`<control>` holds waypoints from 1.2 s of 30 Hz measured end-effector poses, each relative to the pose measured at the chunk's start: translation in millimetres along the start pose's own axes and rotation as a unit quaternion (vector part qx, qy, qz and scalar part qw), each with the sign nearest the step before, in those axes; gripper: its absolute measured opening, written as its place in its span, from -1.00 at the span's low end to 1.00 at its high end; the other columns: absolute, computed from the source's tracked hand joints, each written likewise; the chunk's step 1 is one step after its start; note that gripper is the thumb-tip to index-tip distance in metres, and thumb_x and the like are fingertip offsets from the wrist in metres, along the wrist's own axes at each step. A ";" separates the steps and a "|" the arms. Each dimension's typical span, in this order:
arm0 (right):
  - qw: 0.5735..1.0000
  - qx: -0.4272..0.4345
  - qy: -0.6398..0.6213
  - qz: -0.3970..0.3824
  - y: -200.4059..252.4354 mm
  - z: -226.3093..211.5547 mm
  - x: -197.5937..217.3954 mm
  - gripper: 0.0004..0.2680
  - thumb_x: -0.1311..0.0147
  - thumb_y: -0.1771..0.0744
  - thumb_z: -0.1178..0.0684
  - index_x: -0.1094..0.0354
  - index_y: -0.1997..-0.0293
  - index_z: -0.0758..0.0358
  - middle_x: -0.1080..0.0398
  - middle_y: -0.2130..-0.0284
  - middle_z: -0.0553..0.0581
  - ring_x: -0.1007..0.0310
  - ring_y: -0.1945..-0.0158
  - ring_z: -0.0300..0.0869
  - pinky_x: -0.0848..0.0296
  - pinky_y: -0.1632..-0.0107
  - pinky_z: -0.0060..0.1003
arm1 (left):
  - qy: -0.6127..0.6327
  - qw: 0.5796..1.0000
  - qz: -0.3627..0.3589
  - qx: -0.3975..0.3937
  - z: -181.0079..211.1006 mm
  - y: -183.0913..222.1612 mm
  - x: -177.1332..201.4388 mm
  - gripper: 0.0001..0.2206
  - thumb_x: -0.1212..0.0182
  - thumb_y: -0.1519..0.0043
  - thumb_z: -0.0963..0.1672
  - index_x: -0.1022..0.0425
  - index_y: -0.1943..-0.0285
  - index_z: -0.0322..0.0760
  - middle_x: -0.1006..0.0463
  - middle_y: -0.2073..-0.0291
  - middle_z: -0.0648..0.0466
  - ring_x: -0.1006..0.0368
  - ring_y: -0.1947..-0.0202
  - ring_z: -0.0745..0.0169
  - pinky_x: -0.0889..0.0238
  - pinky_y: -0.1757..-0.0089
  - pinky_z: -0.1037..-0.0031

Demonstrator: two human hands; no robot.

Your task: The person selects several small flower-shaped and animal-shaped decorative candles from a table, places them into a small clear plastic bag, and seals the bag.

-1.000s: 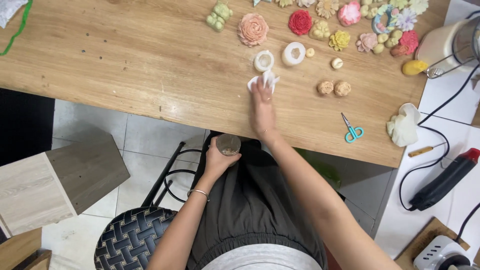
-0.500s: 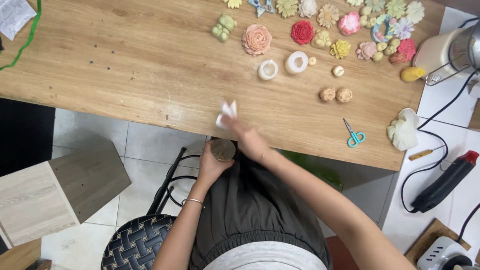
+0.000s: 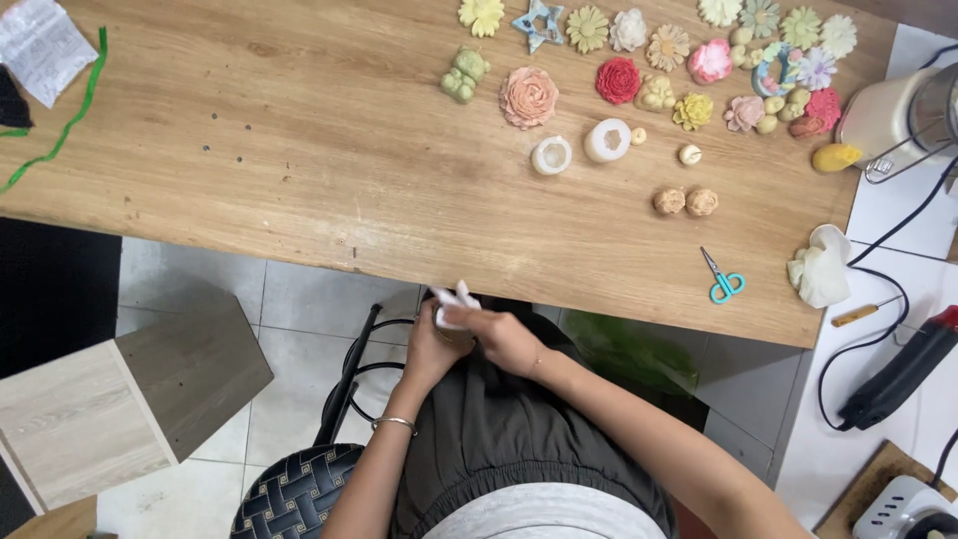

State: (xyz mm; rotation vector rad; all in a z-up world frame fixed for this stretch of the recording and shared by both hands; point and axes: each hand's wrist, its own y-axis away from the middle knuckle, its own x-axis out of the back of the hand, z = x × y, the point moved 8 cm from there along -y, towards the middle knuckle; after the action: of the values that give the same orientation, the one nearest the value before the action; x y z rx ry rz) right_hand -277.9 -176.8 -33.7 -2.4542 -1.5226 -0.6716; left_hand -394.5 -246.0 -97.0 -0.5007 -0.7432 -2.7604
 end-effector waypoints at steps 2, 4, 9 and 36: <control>0.985 -0.048 0.055 0.157 0.1 -6.0 59.2 -0.49 0.08 -0.21 0.45 -0.36 -0.28 0.15 -0.45 -0.14 0.23 -0.48 -0.17 0.12 -0.42 -0.27 -0.12 | -0.001 1.000 -0.010 -0.006 7.9 6.0 5.1 -0.25 -0.59 0.23 -0.15 -0.30 -0.19 -0.32 -0.58 -0.02 -0.16 -0.52 -0.07 -0.15 -0.40 -0.03 0.22; 0.975 -0.046 0.089 0.199 -17.1 -1.7 104.2 -0.49 0.11 -0.21 0.47 -0.34 -0.29 0.20 -0.40 -0.21 0.26 -0.41 -0.24 0.12 -0.39 -0.30 -0.11 | -0.008 0.999 -0.030 -0.017 13.0 5.4 7.5 -0.24 -0.59 0.22 -0.15 -0.29 -0.21 -0.32 -0.57 -0.03 -0.16 -0.52 -0.08 -0.15 -0.39 -0.04 0.22; 0.955 -0.055 0.161 0.243 -14.7 46.9 112.6 -0.54 0.09 -0.23 0.45 -0.35 -0.25 0.23 -0.35 -0.27 0.28 -0.31 -0.33 0.12 -0.37 -0.30 -0.09 | -0.061 0.993 -0.093 -0.047 48.3 0.9 10.4 -0.25 -0.58 0.19 -0.16 -0.31 -0.23 -0.28 -0.57 -0.04 -0.16 -0.51 -0.09 -0.14 -0.38 -0.05 0.22; 0.789 -0.318 0.299 0.433 14.4 5.4 221.6 -0.85 -0.25 -0.31 -0.09 -0.56 0.21 0.11 -0.57 0.28 0.11 -0.50 0.13 0.03 -0.34 0.09 0.01 | 0.018 0.965 0.019 -0.260 165.2 -117.0 45.2 -0.19 -0.67 0.13 -0.13 -0.26 -0.32 -0.29 -0.48 -0.21 -0.15 -0.44 -0.22 -0.03 -0.32 -0.19 0.26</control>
State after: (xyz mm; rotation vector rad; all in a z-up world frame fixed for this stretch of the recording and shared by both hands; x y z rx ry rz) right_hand -180.5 -3.3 65.1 -2.5215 0.1566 -1.6631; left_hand -428.9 -67.6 3.1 -0.5466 0.0169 -2.9042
